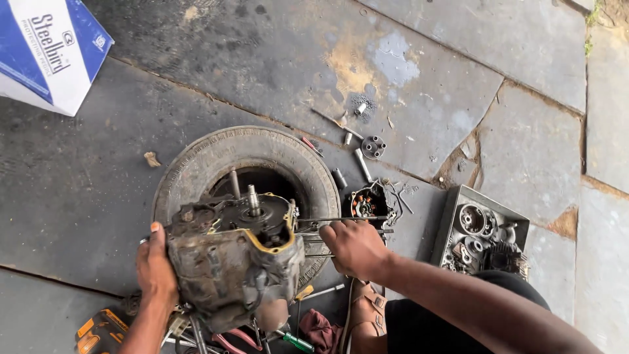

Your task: The person sits on the ground working on a scooter engine assembly resting on a tire. They use a socket wrench and pliers to loosen and remove bolts from the engine casing, tap components with a hammer, unscrew parts with a screwdriver, and reposition the engine cover while handling small fasteners.

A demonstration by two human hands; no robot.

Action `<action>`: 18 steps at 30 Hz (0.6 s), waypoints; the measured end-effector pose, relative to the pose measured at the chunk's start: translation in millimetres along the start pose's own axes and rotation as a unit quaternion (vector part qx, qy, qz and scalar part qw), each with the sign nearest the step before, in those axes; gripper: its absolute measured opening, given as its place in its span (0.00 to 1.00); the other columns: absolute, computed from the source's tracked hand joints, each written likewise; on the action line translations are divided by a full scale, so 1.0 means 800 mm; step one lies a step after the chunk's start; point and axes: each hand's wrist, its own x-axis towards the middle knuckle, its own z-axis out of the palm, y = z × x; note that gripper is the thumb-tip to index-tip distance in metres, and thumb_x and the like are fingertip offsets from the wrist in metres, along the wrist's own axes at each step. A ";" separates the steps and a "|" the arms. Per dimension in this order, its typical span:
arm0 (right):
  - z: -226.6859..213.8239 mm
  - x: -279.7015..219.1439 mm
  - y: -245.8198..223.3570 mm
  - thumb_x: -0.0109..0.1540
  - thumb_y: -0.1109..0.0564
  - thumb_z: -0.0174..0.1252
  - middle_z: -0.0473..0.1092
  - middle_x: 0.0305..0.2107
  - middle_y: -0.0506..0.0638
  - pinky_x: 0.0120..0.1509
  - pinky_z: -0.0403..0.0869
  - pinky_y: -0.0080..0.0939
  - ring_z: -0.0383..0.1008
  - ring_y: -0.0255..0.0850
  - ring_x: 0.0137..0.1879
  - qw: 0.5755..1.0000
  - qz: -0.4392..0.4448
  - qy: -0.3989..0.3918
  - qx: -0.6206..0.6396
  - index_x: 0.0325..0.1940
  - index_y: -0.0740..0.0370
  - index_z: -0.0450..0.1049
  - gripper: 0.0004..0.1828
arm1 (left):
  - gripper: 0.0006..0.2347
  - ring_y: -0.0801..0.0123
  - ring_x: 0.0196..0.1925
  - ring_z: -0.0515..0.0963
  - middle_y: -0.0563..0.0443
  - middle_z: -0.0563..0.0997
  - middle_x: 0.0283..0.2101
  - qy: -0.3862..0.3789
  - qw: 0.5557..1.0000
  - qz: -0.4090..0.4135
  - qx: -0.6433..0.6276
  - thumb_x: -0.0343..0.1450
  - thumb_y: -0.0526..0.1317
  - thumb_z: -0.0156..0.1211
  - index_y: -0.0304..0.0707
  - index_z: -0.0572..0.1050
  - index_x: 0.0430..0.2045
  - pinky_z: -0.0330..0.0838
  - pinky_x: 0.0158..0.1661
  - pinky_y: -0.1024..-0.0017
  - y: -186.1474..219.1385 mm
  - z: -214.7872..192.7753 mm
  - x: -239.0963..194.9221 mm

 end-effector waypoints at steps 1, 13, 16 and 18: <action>-0.018 0.004 0.000 0.51 0.66 0.54 0.69 0.27 0.56 0.33 0.74 0.54 0.73 0.50 0.33 1.000 0.003 0.002 0.000 0.41 0.66 0.67 0.14 | 0.32 0.55 0.54 0.76 0.37 0.79 0.53 -0.002 1.000 0.002 0.002 0.75 0.62 0.48 0.22 0.74 0.52 0.67 0.57 0.58 0.014 -0.003 -0.011; 0.023 0.077 0.068 0.47 0.68 0.59 0.75 0.36 0.57 0.39 0.77 0.50 0.78 0.50 0.38 0.957 0.050 -0.274 0.076 0.53 0.65 0.74 0.28 | 0.40 0.42 0.73 0.61 0.30 0.62 0.70 -0.138 0.940 -0.242 0.196 0.74 0.70 0.31 0.32 0.58 0.70 0.56 0.66 0.48 -0.013 -0.027 -0.042; 0.091 0.072 0.103 0.46 0.70 0.58 0.74 0.45 0.61 0.50 0.78 0.49 0.77 0.53 0.48 0.984 -0.031 -0.160 0.069 0.53 0.65 0.75 0.29 | 0.40 0.41 0.72 0.62 0.24 0.66 0.67 -0.184 0.952 0.008 0.244 0.75 0.69 0.36 0.22 0.65 0.63 0.55 0.68 0.56 -0.065 -0.031 -0.003; 0.093 0.078 0.105 0.48 0.70 0.56 0.74 0.49 0.61 0.63 0.72 0.52 0.75 0.53 0.55 0.995 -0.029 -0.079 0.052 0.57 0.62 0.76 0.32 | 0.39 0.44 0.70 0.71 0.30 0.75 0.65 -0.181 0.955 -0.095 0.215 0.73 0.68 0.36 0.29 0.72 0.62 0.62 0.67 0.54 -0.034 -0.033 0.014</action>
